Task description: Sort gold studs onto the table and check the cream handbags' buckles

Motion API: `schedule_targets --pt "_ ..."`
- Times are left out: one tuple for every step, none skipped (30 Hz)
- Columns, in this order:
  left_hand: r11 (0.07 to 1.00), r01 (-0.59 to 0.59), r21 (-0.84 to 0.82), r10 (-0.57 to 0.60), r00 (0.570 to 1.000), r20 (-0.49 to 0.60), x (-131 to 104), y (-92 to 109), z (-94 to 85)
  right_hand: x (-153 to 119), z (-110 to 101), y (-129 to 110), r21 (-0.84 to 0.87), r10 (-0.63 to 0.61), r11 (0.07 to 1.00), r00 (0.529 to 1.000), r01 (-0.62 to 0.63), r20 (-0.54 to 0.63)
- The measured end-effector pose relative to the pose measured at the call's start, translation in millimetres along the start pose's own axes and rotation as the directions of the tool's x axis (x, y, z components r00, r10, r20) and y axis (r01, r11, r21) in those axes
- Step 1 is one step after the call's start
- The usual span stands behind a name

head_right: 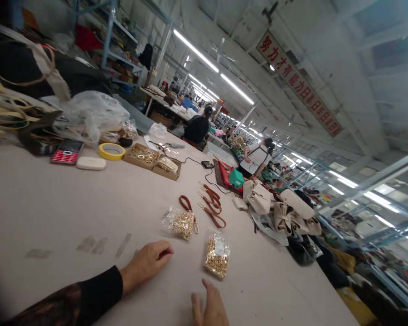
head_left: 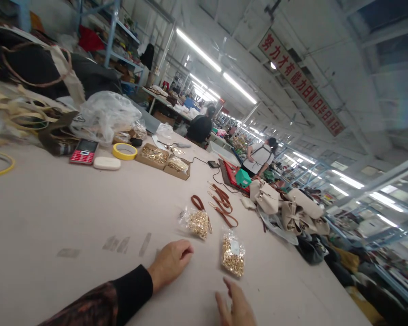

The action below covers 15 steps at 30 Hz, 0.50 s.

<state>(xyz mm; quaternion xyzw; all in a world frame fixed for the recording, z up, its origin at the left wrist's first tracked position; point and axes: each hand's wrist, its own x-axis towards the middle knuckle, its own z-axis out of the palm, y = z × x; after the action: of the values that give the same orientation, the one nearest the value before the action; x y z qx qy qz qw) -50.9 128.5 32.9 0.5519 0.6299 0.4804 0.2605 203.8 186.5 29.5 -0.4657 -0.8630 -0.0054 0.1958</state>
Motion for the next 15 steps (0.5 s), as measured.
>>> schedule_targets --pt "1.0 -0.007 0.006 0.007 1.0 0.015 0 -3 1.9 22 -11 -3 0.022 -0.044 0.999 0.999 0.044 0.01" --pt "1.0 -0.013 0.014 0.013 0.999 0.031 0 -5 2.9 46 -22 -7 0.028 -0.082 0.996 0.996 0.081 0.043" --pt "0.999 -0.022 0.025 0.02 0.999 0.048 0 -7 3.3 72 -29 -11 0.021 -0.085 0.996 0.995 0.084 0.052" --pt "0.999 -0.03 0.038 0.028 0.998 0.065 0 -8 3.3 98 -33 -16 0.02 -0.074 0.997 0.996 0.073 0.054" --pt "0.998 -0.036 0.051 0.032 0.997 0.076 1 -9 3.3 124 -33 -21 0.031 -0.063 0.998 0.992 0.06 0.109" --pt "0.997 -0.037 0.066 0.031 0.996 0.083 2 -9 3.3 149 -29 -25 0.049 -0.036 0.998 0.979 0.027 0.201" --pt "0.996 -0.034 0.079 0.027 0.996 0.089 3 -9 3.5 172 -21 -29 0.058 -0.021 0.998 0.97 0.007 0.241" --pt "0.995 -0.03 0.092 0.021 0.995 0.094 4 -8 3.9 193 -11 -32 0.067 -0.015 0.998 0.962 -0.003 0.274" --pt "0.994 -0.025 0.105 0.015 0.995 0.099 4 -8 4.6 211 2 -35 0.077 -0.014 0.997 0.956 -0.009 0.295" --pt "0.993 -0.021 0.119 0.009 0.995 0.103 5 -7 5.5 228 15 -38 0.087 -0.019 0.996 0.951 -0.008 0.307" --pt "0.991 -0.018 0.132 0.003 0.994 0.107 5 -7 6.4 242 28 -42 0.096 -0.028 0.995 0.947 -0.003 0.321" --pt "0.99 -0.012 0.143 -0.004 0.994 0.111 5 -7 7.2 254 40 -46 0.106 -0.039 0.994 0.941 0.003 0.336" --pt "0.988 -0.005 0.152 -0.013 0.994 0.113 5 -7 7.8 265 51 -50 0.114 -0.052 0.993 0.934 0.012 0.355" --pt "0.987 0.006 0.159 -0.025 0.993 0.118 5 -7 8.2 273 61 -55 0.119 -0.066 0.993 0.924 0.023 0.376" --pt "0.986 0.019 0.164 -0.04 0.991 0.124 5 -7 8.4 280 68 -59 0.122 -0.08 0.992 0.913 0.033 0.399"
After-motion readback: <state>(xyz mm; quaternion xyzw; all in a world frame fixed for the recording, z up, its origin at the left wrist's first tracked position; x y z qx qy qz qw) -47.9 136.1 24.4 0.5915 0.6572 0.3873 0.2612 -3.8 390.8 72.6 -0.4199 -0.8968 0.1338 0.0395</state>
